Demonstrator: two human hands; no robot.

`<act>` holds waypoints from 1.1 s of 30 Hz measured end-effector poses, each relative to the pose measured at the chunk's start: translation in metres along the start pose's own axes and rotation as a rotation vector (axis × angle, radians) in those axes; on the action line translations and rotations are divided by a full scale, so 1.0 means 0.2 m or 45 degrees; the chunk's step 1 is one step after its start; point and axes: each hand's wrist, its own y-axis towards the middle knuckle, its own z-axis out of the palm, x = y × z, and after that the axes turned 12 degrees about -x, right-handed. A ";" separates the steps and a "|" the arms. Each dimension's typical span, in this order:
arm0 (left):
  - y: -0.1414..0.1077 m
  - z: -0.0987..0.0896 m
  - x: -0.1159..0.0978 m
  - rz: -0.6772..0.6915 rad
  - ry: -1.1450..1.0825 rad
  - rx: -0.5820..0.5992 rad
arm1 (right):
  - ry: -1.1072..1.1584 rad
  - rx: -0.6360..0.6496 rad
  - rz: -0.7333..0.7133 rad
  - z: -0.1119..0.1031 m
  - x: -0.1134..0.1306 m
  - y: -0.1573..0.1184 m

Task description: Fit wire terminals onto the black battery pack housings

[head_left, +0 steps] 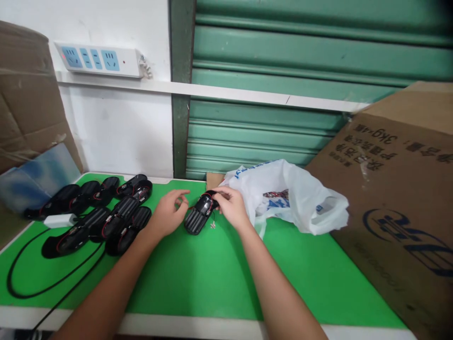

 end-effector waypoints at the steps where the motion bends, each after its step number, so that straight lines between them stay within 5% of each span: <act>1: 0.00 0.00 0.02 0.071 0.136 -0.034 | -0.012 -0.023 -0.007 -0.01 -0.01 0.01; 7: 0.00 0.06 0.04 0.172 0.582 0.055 | -0.131 -0.103 -0.065 -0.03 -0.05 0.03; 21: -0.02 0.12 0.01 0.096 0.813 0.204 | -0.248 -0.080 -0.026 0.01 -0.10 -0.03; 33: 0.01 0.07 0.06 0.103 0.854 0.009 | -0.261 -0.082 -0.127 0.08 -0.10 -0.05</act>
